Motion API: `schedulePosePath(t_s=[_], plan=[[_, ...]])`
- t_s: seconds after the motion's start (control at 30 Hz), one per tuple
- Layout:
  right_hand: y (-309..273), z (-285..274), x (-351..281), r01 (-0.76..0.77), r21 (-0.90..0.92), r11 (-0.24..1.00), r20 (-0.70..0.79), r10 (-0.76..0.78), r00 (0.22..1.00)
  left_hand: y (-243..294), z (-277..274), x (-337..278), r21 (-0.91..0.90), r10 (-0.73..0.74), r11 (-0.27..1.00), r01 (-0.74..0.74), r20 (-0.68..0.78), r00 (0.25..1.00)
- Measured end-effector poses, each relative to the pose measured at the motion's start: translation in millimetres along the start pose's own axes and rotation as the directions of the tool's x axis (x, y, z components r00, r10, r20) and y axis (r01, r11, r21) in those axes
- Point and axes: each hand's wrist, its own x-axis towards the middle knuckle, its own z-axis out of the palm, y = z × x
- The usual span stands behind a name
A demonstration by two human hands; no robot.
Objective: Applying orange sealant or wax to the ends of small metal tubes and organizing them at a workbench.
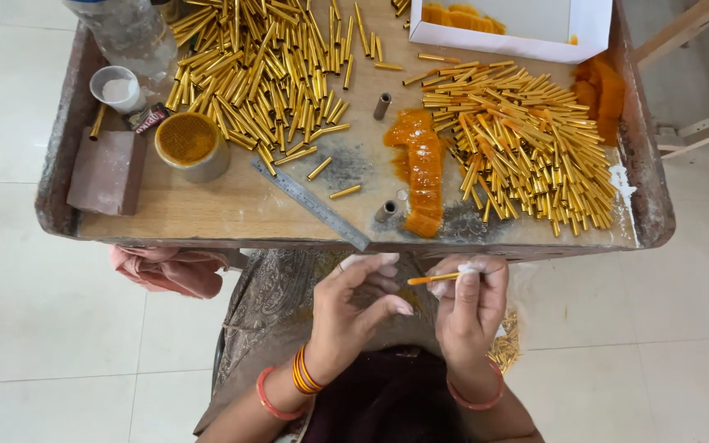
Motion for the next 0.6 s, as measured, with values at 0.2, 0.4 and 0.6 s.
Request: schedulePosePath(t_s=[0.2, 0.4, 0.6], plan=[[1, -17, -34, -0.224, -0.190, 0.956, 0.077, 0.242, 0.967, -44, -2, -14, -0.459, -0.100, 0.881, 0.119, 0.065, 0.993], [-22, 6, -9, -0.131, -0.373, 0.919, 0.275, 0.244, 0.930, -46, -17, -18, -0.237, -0.019, 0.971, 0.010, -0.036, 0.999], [-25, 7, -3, 0.034, -0.532, 0.846, 0.318, 0.163, 0.934, -20, -29, -8, -0.202, 0.012, 0.978, -0.041, -0.139, 0.990]])
